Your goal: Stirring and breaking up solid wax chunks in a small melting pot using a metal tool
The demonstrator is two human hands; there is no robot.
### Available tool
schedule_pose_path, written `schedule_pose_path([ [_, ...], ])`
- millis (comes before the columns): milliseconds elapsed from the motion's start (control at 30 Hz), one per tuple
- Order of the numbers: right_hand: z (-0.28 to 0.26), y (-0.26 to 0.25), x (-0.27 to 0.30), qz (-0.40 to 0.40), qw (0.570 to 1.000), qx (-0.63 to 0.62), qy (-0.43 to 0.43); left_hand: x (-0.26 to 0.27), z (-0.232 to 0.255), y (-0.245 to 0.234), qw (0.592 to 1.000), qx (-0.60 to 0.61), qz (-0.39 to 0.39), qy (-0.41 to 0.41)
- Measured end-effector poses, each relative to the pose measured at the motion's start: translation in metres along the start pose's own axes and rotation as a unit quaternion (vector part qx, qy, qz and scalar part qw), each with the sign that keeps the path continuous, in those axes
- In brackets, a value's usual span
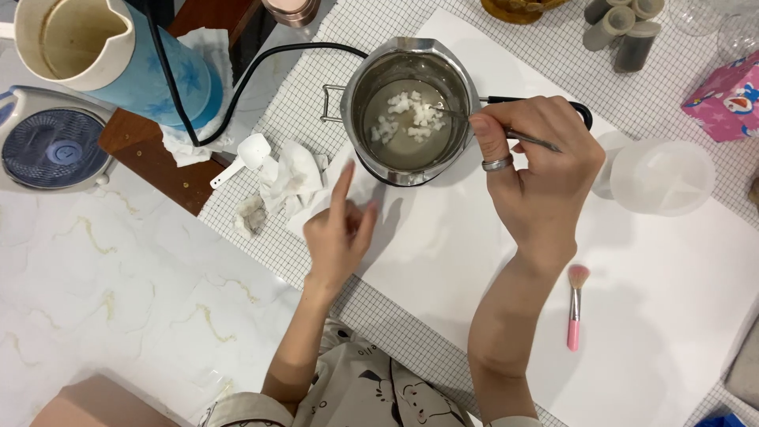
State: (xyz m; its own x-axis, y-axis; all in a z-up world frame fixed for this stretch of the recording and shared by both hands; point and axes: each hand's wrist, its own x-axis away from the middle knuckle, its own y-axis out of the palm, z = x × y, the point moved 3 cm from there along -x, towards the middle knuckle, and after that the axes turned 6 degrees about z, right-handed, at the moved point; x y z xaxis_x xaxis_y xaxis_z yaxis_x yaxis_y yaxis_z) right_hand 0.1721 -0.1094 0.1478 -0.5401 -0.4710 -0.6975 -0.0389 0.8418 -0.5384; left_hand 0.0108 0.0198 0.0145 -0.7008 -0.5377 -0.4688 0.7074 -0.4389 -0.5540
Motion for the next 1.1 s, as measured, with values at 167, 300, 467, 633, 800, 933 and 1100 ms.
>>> schedule_pose_path([
  [167,-0.001,0.005,-0.001,-0.013,0.999,0.047,-0.018,-0.042,0.022,-0.039,0.983,0.091,0.093,0.13],
  [300,-0.003,0.006,0.004,-0.042,0.997,0.055,0.031,-0.095,0.061,-0.075,0.957,0.07,0.176,0.221],
  [467,-0.009,0.02,0.001,-0.058,0.996,-0.056,0.038,-0.136,0.025,-0.053,0.919,0.211,0.304,0.136],
  [633,-0.013,0.036,-0.007,-0.068,0.993,-0.098,0.022,-0.141,-0.04,-0.009,0.875,0.314,0.364,-0.065],
  [800,-0.008,0.029,-0.007,-0.065,0.997,0.013,0.035,-0.122,-0.064,0.014,0.876,0.342,0.336,-0.048],
  [933,-0.007,0.016,0.0,-0.047,0.997,0.051,0.024,-0.123,-0.039,0.008,0.919,0.251,0.304,-0.012],
  [1100,-0.012,0.018,0.004,-0.071,0.996,-0.022,0.041,-0.124,-0.03,0.004,0.949,0.099,0.299,-0.006],
])
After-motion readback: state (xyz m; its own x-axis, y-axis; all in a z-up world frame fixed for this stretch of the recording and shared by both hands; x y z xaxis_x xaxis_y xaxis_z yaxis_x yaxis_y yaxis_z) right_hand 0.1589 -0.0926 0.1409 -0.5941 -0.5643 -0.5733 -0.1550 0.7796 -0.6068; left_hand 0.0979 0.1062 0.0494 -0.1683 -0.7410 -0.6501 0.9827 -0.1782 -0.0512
